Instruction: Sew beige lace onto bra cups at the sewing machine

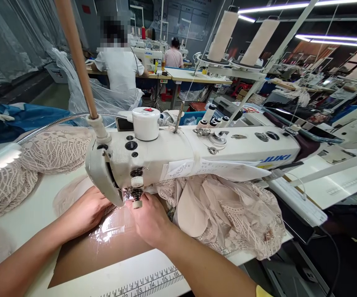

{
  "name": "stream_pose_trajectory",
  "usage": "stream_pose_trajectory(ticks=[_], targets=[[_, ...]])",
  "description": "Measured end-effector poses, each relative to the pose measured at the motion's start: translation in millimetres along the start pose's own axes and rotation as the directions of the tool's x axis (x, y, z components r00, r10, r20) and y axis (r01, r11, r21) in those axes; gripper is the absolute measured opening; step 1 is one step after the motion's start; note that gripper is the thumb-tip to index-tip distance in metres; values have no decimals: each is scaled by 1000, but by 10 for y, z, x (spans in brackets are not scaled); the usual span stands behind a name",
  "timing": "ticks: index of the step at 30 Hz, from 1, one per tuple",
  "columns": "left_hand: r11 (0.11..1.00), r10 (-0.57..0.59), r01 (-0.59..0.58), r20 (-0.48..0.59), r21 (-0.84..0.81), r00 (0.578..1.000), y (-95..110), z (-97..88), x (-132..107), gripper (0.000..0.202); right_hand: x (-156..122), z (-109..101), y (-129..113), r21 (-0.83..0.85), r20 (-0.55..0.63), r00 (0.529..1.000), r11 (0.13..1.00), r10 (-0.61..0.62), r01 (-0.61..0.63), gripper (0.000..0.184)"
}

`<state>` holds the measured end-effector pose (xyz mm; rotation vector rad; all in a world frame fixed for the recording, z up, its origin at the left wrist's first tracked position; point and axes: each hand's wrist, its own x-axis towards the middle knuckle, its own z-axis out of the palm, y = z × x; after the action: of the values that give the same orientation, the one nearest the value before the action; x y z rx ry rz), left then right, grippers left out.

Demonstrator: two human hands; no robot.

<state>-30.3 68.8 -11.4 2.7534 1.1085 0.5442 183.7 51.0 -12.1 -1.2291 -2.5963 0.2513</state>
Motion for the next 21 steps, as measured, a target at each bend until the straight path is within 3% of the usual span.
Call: stream_pose_trajectory(ticks=[11, 17, 21], targets=[[996, -12, 9, 29, 87, 999, -4, -18, -26, 38, 8, 13, 25, 26, -9, 1000, 1000, 12, -12, 39], [958, -161, 131, 100, 257, 982, 73, -93, -164, 27, 3, -36, 16, 14, -19, 999, 1000, 28, -27, 33], [964, -180, 164, 61, 209, 982, 204, -96, -216, 27, -6, -63, 13, -3, -23, 998, 999, 51, -51, 28]])
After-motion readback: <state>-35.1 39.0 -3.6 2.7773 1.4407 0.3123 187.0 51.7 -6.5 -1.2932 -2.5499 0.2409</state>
